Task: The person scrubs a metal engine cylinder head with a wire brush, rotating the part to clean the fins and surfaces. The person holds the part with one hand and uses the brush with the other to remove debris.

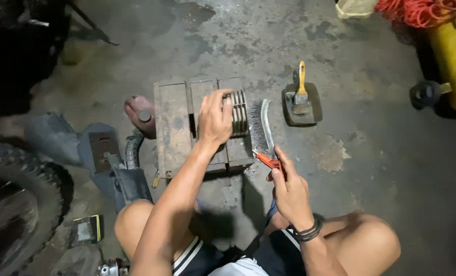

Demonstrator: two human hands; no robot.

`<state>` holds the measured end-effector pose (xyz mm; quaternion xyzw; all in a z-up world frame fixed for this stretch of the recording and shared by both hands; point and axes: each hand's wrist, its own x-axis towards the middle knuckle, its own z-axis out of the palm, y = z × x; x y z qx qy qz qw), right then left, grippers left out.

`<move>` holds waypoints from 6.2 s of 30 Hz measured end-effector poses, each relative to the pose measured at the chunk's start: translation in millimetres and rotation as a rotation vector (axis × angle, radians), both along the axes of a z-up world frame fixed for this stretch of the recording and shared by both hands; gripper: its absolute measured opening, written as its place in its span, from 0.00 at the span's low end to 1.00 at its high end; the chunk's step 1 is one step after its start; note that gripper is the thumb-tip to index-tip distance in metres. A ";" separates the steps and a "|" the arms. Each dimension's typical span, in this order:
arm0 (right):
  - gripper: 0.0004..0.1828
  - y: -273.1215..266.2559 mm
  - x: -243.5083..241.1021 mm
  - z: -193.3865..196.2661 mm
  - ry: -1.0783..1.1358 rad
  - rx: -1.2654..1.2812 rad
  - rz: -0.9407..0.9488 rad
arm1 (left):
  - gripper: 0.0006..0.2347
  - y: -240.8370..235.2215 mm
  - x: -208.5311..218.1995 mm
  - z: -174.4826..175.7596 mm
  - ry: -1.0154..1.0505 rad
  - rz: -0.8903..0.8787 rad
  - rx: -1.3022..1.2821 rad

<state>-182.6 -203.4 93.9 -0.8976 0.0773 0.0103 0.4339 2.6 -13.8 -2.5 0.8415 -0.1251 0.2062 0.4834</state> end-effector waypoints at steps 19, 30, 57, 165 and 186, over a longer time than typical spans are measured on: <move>0.32 20.6 42.1 36.3 0.447 -0.040 -0.042 | 0.12 2.9 -10.3 31.3 -0.058 -0.054 0.090; 0.29 16.3 49.3 42.2 0.298 0.005 0.067 | 0.10 7.3 2.3 1.3 -0.054 -0.071 0.054; 0.28 20.3 155.1 11.5 0.110 0.001 0.176 | 0.10 9.4 0.9 21.4 -0.112 -0.059 0.166; 0.15 17.8 43.7 -77.3 -0.004 0.067 -0.046 | 0.13 39.2 -16.8 7.0 0.021 -0.066 -0.335; 0.30 47.6 64.1 -74.5 -0.086 -0.380 0.070 | 0.13 47.1 -16.2 -1.9 0.006 -0.010 -0.433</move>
